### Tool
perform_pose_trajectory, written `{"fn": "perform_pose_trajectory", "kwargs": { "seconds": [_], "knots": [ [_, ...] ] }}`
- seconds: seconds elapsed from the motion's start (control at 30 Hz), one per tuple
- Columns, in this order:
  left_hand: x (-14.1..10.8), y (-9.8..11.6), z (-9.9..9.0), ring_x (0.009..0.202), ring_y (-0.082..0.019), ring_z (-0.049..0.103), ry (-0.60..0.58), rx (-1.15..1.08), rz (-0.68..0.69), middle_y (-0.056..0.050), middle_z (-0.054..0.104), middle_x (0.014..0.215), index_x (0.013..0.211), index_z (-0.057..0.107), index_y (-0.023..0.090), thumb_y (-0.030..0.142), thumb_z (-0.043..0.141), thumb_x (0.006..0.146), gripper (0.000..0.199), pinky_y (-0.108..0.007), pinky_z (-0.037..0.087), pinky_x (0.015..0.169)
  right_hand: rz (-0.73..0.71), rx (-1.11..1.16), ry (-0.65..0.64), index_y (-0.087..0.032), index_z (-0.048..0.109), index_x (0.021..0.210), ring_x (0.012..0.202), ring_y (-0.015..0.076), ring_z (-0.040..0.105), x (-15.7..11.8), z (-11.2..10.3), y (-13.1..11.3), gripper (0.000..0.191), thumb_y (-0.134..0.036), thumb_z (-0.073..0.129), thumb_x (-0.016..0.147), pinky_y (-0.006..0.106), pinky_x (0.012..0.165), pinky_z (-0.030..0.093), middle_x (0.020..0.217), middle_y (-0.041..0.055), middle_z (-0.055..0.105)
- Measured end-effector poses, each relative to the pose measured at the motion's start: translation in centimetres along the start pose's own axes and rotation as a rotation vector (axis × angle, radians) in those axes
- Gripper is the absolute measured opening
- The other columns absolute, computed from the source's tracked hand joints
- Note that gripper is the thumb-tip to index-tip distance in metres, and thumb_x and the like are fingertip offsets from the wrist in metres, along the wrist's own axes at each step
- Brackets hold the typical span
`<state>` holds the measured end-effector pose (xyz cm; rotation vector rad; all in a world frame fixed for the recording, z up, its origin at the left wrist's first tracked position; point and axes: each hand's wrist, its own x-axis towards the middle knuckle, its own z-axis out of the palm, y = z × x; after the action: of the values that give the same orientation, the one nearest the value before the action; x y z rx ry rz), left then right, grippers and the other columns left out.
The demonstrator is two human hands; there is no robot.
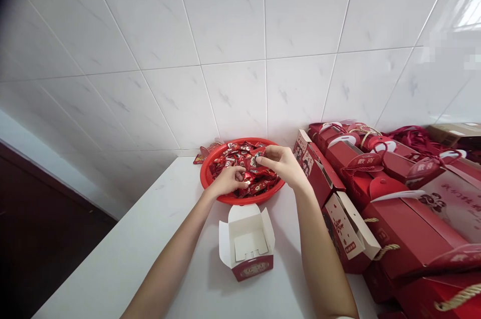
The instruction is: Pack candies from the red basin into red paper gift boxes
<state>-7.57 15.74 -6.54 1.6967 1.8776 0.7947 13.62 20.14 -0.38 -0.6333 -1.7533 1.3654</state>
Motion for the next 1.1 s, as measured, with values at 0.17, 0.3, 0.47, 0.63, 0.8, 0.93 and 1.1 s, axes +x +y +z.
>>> {"fn": "perform_pose_trajectory", "kwargs": {
  "seconds": [0.17, 0.3, 0.47, 0.63, 0.8, 0.93, 1.1],
  "knots": [
    [-2.8, 1.3, -2.9, 0.073, -0.021, 0.065, -0.026, -0.309, 0.077, -0.003, 0.069, 0.071, 0.071, 0.07, 0.015, 0.037, 0.079, 0.068, 0.024, -0.033, 0.051, 0.073, -0.018, -0.011, -0.072, -0.016, 0.072, 0.083, 0.086, 0.0238, 0.068, -1.1, -0.5, -1.2, 0.033, -0.047, 0.079, 0.072, 0.036, 0.081, 0.054, 0.086, 0.0061, 0.073],
    [-6.4, 3.4, -5.4, 0.09, -0.026, 0.07, -0.363, -0.454, 0.155, -0.007, 0.075, 0.091, 0.092, 0.076, 0.016, 0.034, 0.081, 0.07, 0.029, -0.037, 0.054, 0.084, -0.033, -0.027, -0.35, -0.017, 0.072, 0.089, 0.083, 0.0216, 0.068, -2.3, -0.6, -2.6, 0.03, -0.044, 0.075, 0.078, 0.033, 0.077, 0.054, 0.087, 0.0056, 0.073],
    [-8.6, 3.3, -6.2, 0.092, -0.026, 0.07, -0.174, -0.237, 0.176, -0.007, 0.077, 0.099, 0.1, 0.078, 0.021, 0.032, 0.077, 0.075, 0.027, -0.035, 0.055, 0.084, -0.107, -0.267, -0.632, -0.019, 0.075, 0.089, 0.071, 0.0158, 0.063, -3.3, -0.1, -4.1, 0.022, -0.039, 0.072, 0.082, 0.025, 0.065, 0.05, 0.078, 0.0012, 0.071],
    [-6.7, 0.8, -5.2, 0.086, -0.026, 0.071, 0.005, -0.117, 0.129, -0.008, 0.077, 0.094, 0.091, 0.078, 0.02, 0.031, 0.071, 0.077, 0.019, -0.034, 0.055, 0.078, -0.123, -0.371, -0.794, -0.021, 0.077, 0.096, 0.067, 0.0152, 0.065, -3.4, 0.9, -3.8, 0.023, -0.035, 0.073, 0.079, 0.023, 0.062, 0.05, 0.075, 0.0001, 0.072],
    [-3.6, -0.3, -3.4, 0.084, -0.026, 0.069, -0.017, 0.159, 0.075, -0.007, 0.077, 0.094, 0.089, 0.079, 0.02, 0.012, 0.064, 0.068, 0.027, -0.033, 0.051, 0.076, -0.129, -0.466, -0.709, -0.022, 0.074, 0.106, 0.077, 0.0183, 0.069, -3.5, 1.0, -3.3, 0.028, -0.033, 0.073, 0.08, 0.025, 0.068, 0.052, 0.088, 0.003, 0.075],
    [-1.7, -0.4, -2.3, 0.078, -0.024, 0.066, -0.123, 0.219, 0.078, -0.003, 0.076, 0.085, 0.087, 0.079, 0.023, 0.007, 0.068, 0.058, 0.035, -0.03, 0.048, 0.072, -0.143, -0.44, -0.628, -0.024, 0.073, 0.109, 0.078, 0.0197, 0.07, -3.7, 0.1, -3.7, 0.03, -0.038, 0.07, 0.083, 0.026, 0.068, 0.053, 0.085, 0.0021, 0.075],
    [-0.6, -0.8, -1.7, 0.062, -0.02, 0.058, -0.138, 0.023, 0.095, 0.002, 0.064, 0.057, 0.06, 0.073, 0.02, 0.003, 0.075, 0.044, 0.023, -0.028, 0.045, 0.066, -0.12, -0.433, -0.503, -0.024, 0.074, 0.106, 0.08, 0.0218, 0.07, -4.0, -1.1, -4.0, 0.03, -0.041, 0.072, 0.081, 0.029, 0.069, 0.054, 0.088, 0.0035, 0.076]
  ]
}}
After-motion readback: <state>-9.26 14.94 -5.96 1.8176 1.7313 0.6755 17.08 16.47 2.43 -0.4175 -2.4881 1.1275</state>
